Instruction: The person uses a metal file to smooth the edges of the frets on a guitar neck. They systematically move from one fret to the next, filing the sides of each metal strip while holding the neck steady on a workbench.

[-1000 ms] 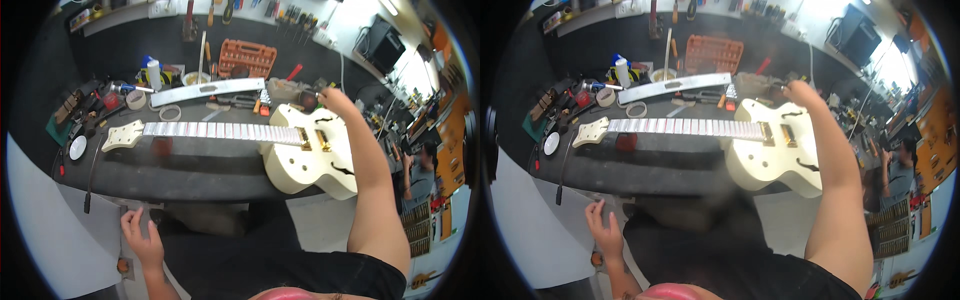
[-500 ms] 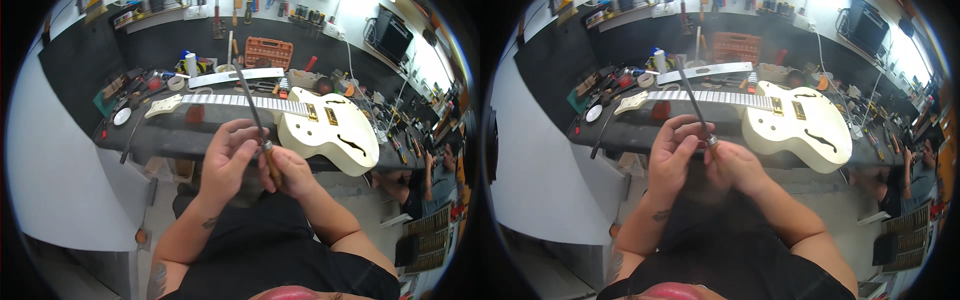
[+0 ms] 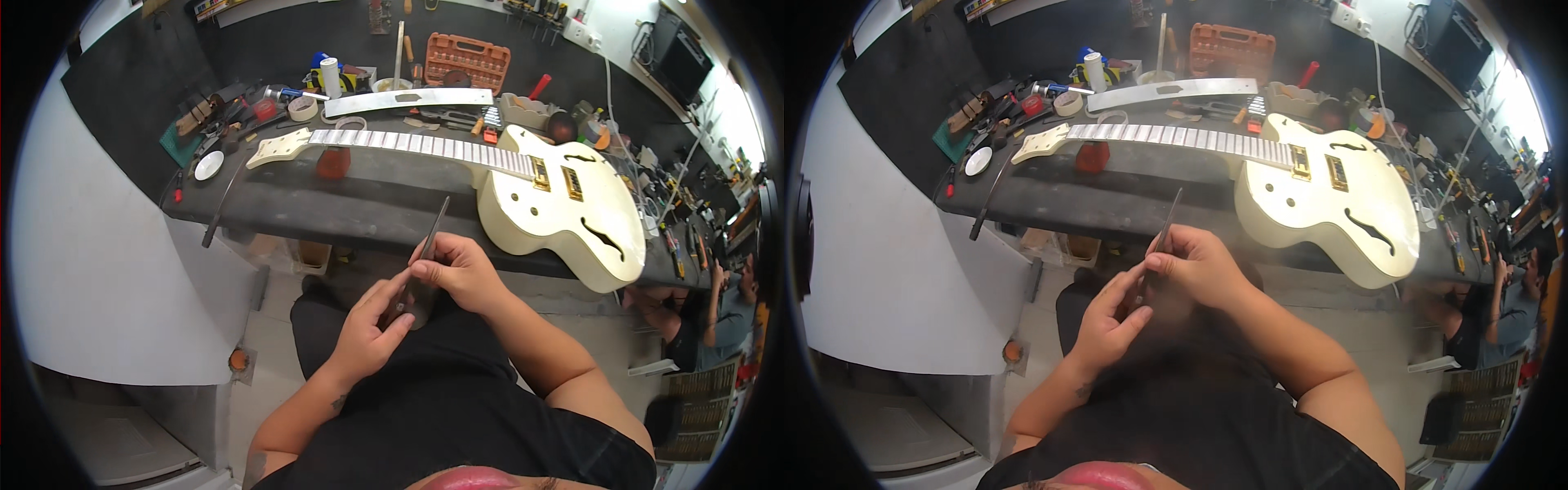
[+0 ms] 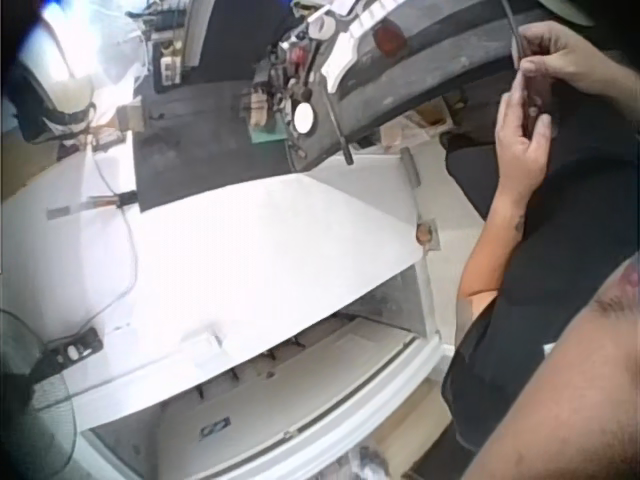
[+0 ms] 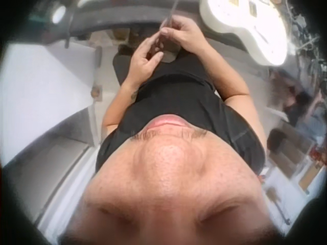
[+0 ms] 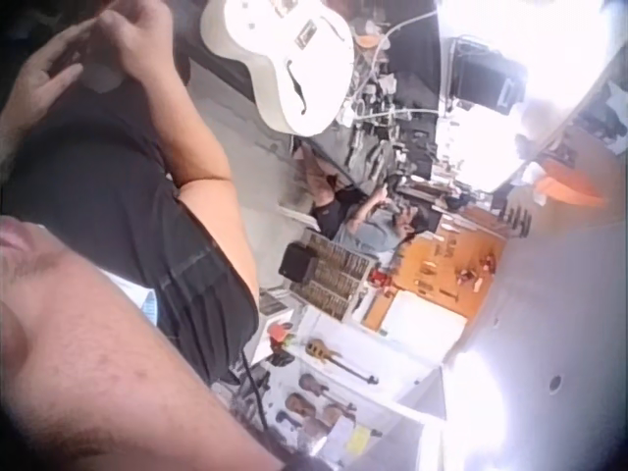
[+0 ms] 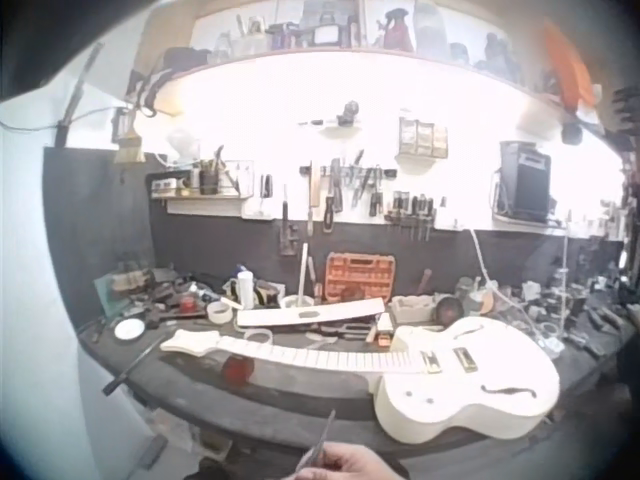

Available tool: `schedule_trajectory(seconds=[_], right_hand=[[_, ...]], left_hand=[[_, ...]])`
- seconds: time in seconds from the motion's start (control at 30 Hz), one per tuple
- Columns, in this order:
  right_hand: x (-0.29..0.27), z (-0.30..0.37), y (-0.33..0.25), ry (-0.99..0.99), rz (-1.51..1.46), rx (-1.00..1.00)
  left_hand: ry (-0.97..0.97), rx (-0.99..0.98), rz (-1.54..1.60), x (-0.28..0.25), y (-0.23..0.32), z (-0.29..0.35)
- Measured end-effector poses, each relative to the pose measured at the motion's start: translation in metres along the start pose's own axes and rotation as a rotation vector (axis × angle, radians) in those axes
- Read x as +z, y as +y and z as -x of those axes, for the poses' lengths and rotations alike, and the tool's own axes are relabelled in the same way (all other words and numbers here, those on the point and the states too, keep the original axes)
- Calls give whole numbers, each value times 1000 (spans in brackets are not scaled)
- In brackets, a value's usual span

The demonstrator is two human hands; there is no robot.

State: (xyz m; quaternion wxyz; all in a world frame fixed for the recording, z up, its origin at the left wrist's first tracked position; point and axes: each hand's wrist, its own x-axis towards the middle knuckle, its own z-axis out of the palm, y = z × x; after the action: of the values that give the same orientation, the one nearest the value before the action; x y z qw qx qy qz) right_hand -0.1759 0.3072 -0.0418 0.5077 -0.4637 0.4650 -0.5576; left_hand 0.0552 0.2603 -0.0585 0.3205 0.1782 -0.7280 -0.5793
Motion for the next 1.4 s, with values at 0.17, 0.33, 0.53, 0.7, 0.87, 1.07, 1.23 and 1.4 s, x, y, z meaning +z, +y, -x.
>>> schedule_trajectory(seconds=[0.17,0.33,0.53,0.7,0.87,1.07,1.23,1.4], right_hand=[[-8,-43,35,-92,-139,135],[-42,-135,44,170,-214,44],[-44,-231,79,223,-455,29],[-45,-242,80,269,-787,-199],[-40,-238,80,334,-855,-144],[-31,-240,77,389,-764,-186],[-39,-233,64,440,-819,-169],[-33,-236,69,418,-780,-192]], left_hand=[[55,-278,-49,-23,6,8],[288,-116,-636,-51,18,-20],[318,-92,-1009,-56,15,-124],[288,-246,-1062,-45,17,-145],[351,-310,-1076,-42,6,-169],[274,-329,-1045,-80,-25,-275],[327,-189,-1078,-48,-17,-157],[321,-299,-1123,-64,0,-183]])
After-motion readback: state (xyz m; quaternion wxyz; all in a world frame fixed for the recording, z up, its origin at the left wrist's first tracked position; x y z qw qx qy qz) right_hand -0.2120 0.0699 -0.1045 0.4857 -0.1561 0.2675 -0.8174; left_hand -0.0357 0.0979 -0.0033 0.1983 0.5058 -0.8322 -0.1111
